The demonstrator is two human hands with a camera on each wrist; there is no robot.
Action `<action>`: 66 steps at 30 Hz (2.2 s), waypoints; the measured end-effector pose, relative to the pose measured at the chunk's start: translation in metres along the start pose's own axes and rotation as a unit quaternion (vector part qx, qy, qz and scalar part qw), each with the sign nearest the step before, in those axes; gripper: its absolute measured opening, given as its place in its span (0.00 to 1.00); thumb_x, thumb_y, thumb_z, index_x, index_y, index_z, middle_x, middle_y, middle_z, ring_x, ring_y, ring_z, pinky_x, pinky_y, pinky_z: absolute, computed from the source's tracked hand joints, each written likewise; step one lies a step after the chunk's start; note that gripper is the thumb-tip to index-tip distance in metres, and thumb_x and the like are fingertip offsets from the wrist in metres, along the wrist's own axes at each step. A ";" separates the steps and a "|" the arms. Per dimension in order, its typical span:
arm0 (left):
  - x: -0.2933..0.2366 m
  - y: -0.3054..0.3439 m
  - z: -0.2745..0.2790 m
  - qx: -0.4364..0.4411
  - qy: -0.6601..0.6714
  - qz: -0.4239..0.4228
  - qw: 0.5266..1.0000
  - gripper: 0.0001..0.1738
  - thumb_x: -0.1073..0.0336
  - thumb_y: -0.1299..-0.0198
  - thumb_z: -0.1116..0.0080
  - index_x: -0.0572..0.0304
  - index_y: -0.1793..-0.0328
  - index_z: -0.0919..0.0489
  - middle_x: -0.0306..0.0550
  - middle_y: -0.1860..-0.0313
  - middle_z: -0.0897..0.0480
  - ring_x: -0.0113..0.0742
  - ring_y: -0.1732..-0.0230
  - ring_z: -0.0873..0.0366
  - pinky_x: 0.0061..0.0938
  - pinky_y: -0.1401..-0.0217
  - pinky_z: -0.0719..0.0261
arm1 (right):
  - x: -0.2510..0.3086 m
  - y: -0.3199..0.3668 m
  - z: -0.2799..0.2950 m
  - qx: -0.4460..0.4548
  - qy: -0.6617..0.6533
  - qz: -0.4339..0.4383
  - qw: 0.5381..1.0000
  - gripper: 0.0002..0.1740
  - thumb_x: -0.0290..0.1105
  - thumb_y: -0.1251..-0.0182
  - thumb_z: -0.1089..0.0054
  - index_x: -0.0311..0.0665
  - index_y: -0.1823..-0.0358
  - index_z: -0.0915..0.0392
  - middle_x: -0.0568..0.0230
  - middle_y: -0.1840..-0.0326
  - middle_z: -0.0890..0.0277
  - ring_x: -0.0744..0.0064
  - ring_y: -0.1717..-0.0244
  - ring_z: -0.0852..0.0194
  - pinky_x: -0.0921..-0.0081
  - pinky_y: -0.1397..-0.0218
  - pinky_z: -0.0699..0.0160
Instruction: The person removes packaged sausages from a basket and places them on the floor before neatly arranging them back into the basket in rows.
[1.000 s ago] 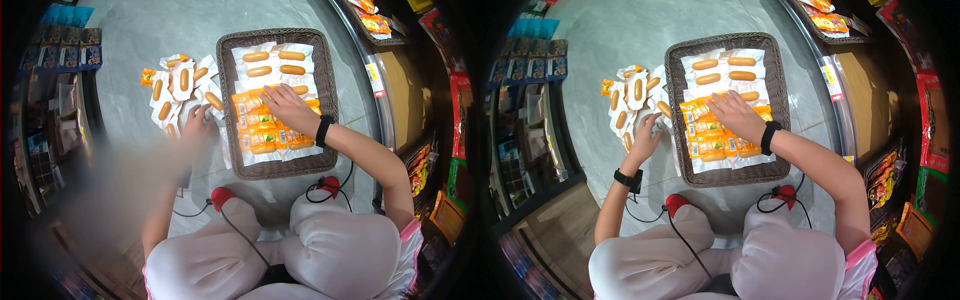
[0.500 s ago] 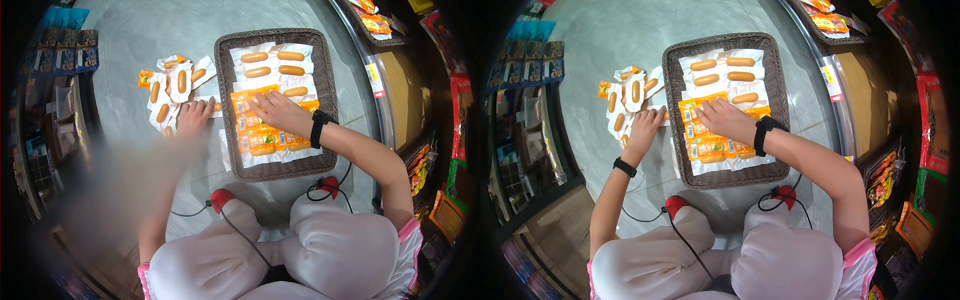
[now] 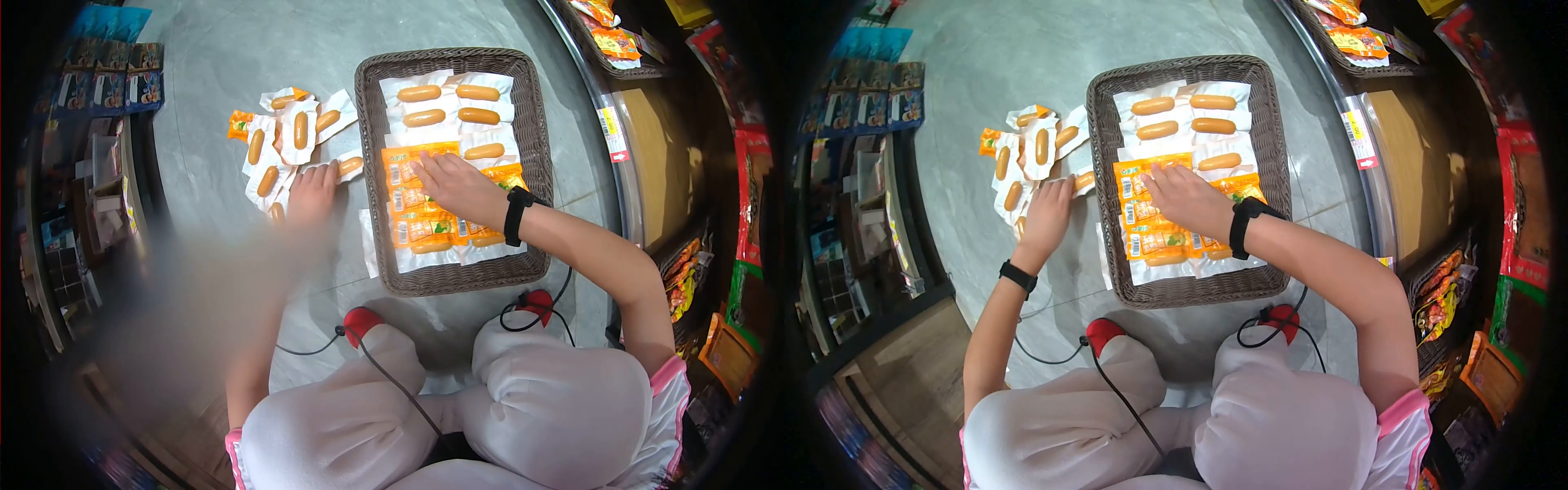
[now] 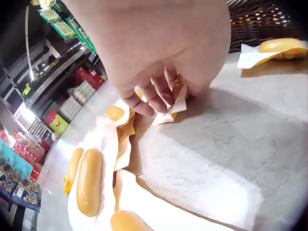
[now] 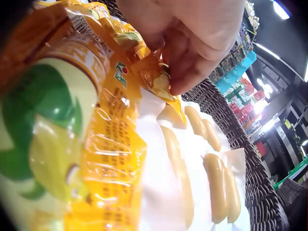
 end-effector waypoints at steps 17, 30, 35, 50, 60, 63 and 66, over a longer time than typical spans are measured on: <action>-0.027 -0.017 0.072 -0.018 0.652 0.253 0.715 0.12 0.65 0.32 0.47 0.71 0.55 0.24 0.40 0.61 0.18 0.22 0.59 0.23 0.20 0.54 0.27 | -0.003 -0.023 0.072 -0.037 -0.490 -0.318 0.811 0.27 0.41 0.36 0.40 0.34 0.40 0.33 0.49 0.47 0.28 0.55 0.48 0.27 0.63 0.48 0.26; -0.108 -0.025 0.106 0.030 0.409 -0.080 0.909 0.12 0.71 0.42 0.42 0.60 0.51 0.22 0.51 0.47 0.21 0.50 0.39 0.29 0.36 0.35 0.32 | -0.013 0.000 0.075 0.089 -0.678 -0.332 0.650 0.25 0.40 0.37 0.37 0.32 0.48 0.35 0.56 0.58 0.27 0.73 0.57 0.23 0.73 0.59 0.24; -0.113 -0.024 0.099 0.020 0.392 -0.072 0.917 0.14 0.73 0.41 0.44 0.57 0.49 0.22 0.51 0.43 0.24 0.50 0.34 0.34 0.40 0.31 0.37 | -0.045 0.010 0.089 -0.078 -0.441 -0.276 0.851 0.16 0.25 0.43 0.42 0.33 0.52 0.31 0.52 0.61 0.30 0.62 0.60 0.27 0.65 0.57 0.28; -0.086 -0.017 0.080 0.035 0.348 -0.023 0.936 0.12 0.74 0.43 0.44 0.61 0.52 0.23 0.51 0.50 0.21 0.50 0.44 0.27 0.38 0.39 0.31 | -0.041 0.060 0.034 0.103 -0.121 -0.197 0.967 0.10 0.18 0.48 0.49 0.27 0.62 0.30 0.50 0.64 0.29 0.56 0.62 0.22 0.69 0.58 0.20; 0.029 0.033 0.039 -0.073 0.188 0.336 0.920 0.13 0.66 0.45 0.39 0.67 0.59 0.25 0.57 0.66 0.21 0.53 0.63 0.22 0.36 0.56 0.24 | -0.040 0.053 0.038 0.088 -0.099 -0.184 0.974 0.07 0.18 0.52 0.47 0.26 0.69 0.25 0.51 0.69 0.27 0.58 0.68 0.21 0.69 0.65 0.20; 0.034 0.056 0.042 -0.073 0.078 0.335 0.936 0.24 0.58 0.51 0.33 0.71 0.58 0.29 0.58 0.70 0.23 0.56 0.65 0.23 0.37 0.57 0.24 | -0.036 0.049 0.031 0.076 -0.072 -0.178 0.978 0.04 0.18 0.54 0.46 0.27 0.74 0.24 0.51 0.73 0.27 0.59 0.68 0.20 0.70 0.67 0.20; 0.058 0.084 0.011 0.053 0.033 0.333 0.941 0.33 0.53 0.55 0.30 0.75 0.55 0.31 0.61 0.66 0.21 0.55 0.62 0.21 0.37 0.56 0.23 | -0.034 0.050 0.026 0.070 -0.053 -0.179 0.980 0.03 0.18 0.55 0.46 0.29 0.76 0.24 0.51 0.74 0.27 0.60 0.69 0.20 0.72 0.67 0.21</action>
Point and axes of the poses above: each hand's wrist, its own y-axis away from the middle knuckle, its own z-axis out of the back of the hand, x = y × z, the point moved 3 cm from there along -y, towards the middle knuckle
